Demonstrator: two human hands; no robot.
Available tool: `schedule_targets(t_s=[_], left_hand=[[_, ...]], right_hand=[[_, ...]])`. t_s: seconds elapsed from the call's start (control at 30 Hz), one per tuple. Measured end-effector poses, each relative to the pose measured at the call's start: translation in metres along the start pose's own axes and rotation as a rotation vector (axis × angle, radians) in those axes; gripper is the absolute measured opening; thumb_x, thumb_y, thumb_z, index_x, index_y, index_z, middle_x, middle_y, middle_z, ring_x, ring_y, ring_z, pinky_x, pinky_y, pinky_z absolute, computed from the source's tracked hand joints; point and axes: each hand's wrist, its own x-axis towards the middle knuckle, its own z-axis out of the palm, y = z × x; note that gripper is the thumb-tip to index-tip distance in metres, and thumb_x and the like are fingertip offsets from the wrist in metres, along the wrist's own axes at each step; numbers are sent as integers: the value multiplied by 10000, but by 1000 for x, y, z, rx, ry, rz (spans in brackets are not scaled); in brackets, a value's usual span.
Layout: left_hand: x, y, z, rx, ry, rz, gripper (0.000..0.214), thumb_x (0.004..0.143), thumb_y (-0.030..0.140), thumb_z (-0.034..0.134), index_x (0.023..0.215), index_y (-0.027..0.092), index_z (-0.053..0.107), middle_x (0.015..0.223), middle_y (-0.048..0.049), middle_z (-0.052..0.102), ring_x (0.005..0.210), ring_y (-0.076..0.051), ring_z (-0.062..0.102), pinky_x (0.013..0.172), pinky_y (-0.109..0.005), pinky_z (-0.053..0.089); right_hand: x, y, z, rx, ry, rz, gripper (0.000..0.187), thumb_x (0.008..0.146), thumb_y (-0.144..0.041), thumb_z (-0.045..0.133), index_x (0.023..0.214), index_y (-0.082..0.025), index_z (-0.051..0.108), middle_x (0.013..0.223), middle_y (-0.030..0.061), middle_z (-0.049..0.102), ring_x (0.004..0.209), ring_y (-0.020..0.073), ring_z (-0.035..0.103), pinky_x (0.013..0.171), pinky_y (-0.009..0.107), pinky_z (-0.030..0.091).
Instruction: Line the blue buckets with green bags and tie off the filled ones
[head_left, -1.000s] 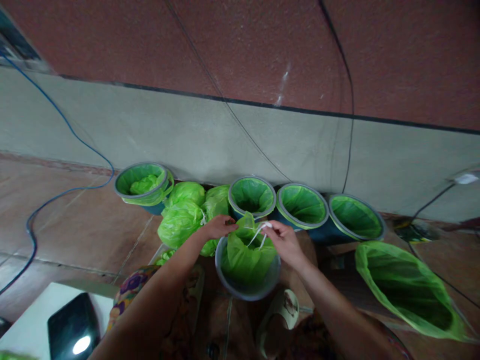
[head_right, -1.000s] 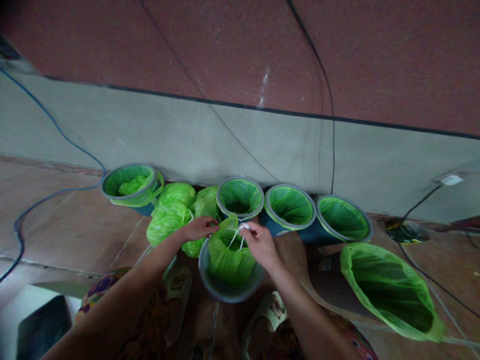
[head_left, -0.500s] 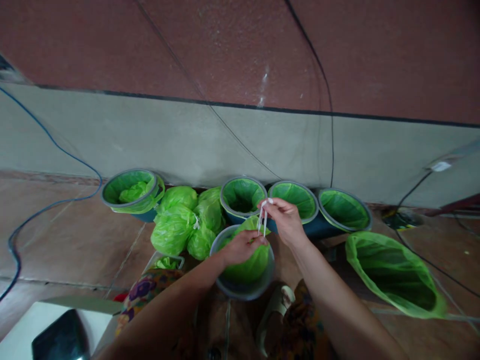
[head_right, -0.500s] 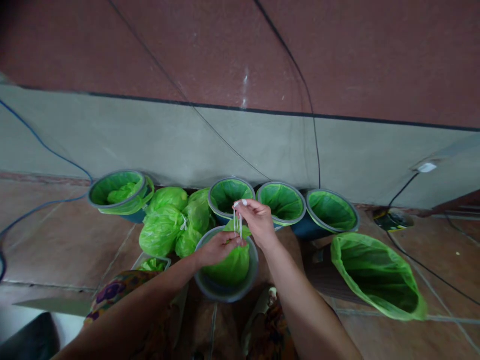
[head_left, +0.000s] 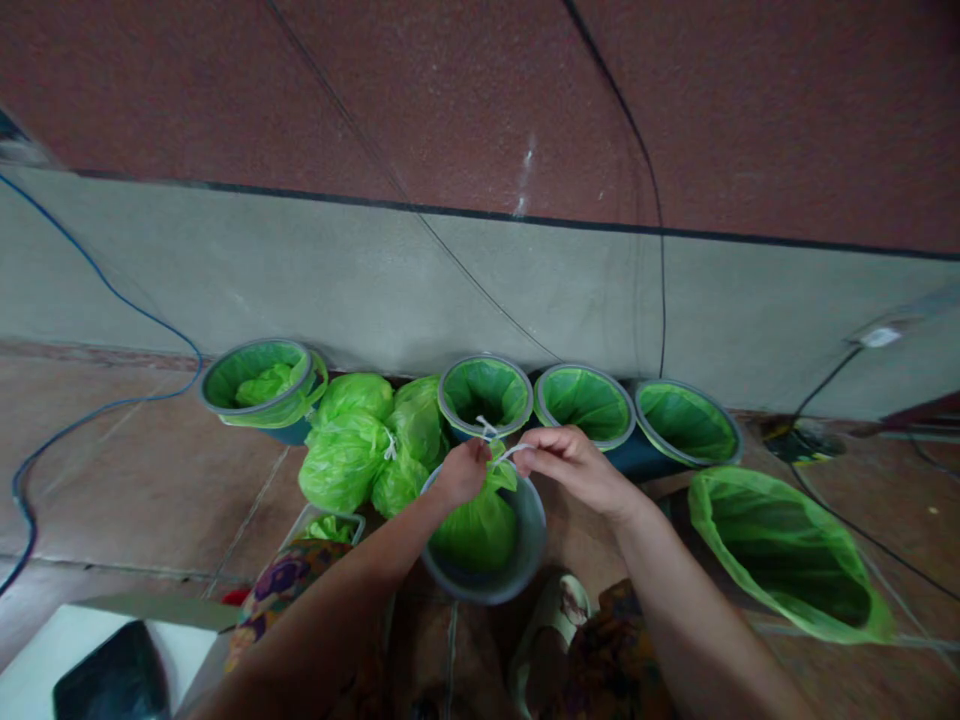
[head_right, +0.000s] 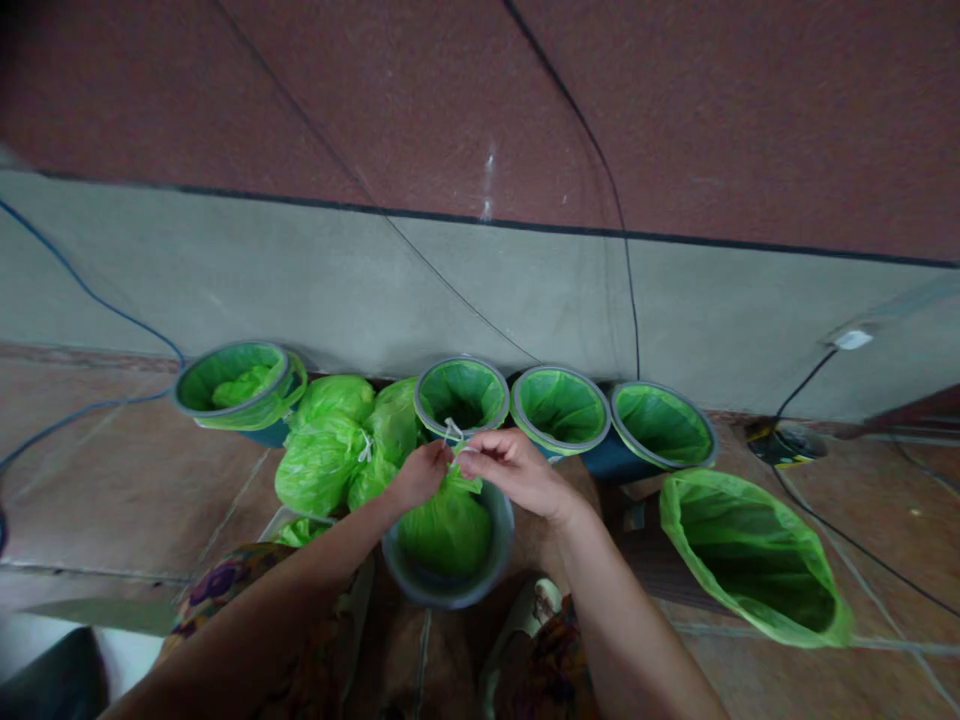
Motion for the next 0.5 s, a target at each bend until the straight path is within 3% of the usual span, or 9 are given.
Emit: schedule_targets(t_s=[0.1, 0.2, 0.3, 0.4, 0.5], left_hand=[[-12, 6, 12, 257, -145, 239, 250, 898, 183, 376, 946, 149, 619, 898, -77, 668, 857, -189, 628, 827, -317, 466], [-21, 10, 17, 290, -261, 353, 211, 852, 192, 463, 949, 168, 649, 932, -68, 684, 902, -205, 624, 857, -314, 458], [-20, 11, 13, 260, -308, 340, 267, 893, 282, 434, 900, 160, 671, 904, -82, 687, 893, -221, 619, 844, -334, 456], [-13, 7, 9, 148, -290, 262, 380, 932, 280, 345, 844, 143, 688, 835, -86, 680, 812, -197, 611, 785, -313, 453], [-6, -1, 8, -60, -269, 197, 396, 918, 260, 350, 787, 132, 701, 685, -51, 633, 667, -152, 563, 680, -269, 427]], right_hand=[[4, -2, 8, 47, -33, -3, 322, 819, -445, 616, 682, -154, 618, 657, 4, 583, 644, 113, 514, 640, 248, 414], [11, 6, 6, 65, 69, 5, 331, 811, -464, 617, 680, -160, 610, 676, 2, 594, 651, 114, 533, 647, 251, 427], [17, 24, -2, 80, 221, 21, 287, 801, -457, 623, 874, -179, 621, 717, -8, 613, 684, 121, 568, 672, 261, 448], [21, 46, -9, -17, 361, 146, 460, 810, -433, 602, 1188, -188, 507, 769, 2, 643, 700, 141, 603, 681, 286, 464], [19, 66, -9, -318, 328, 271, 509, 810, -349, 600, 1258, -148, 464, 819, 43, 673, 727, 160, 617, 715, 302, 455]])
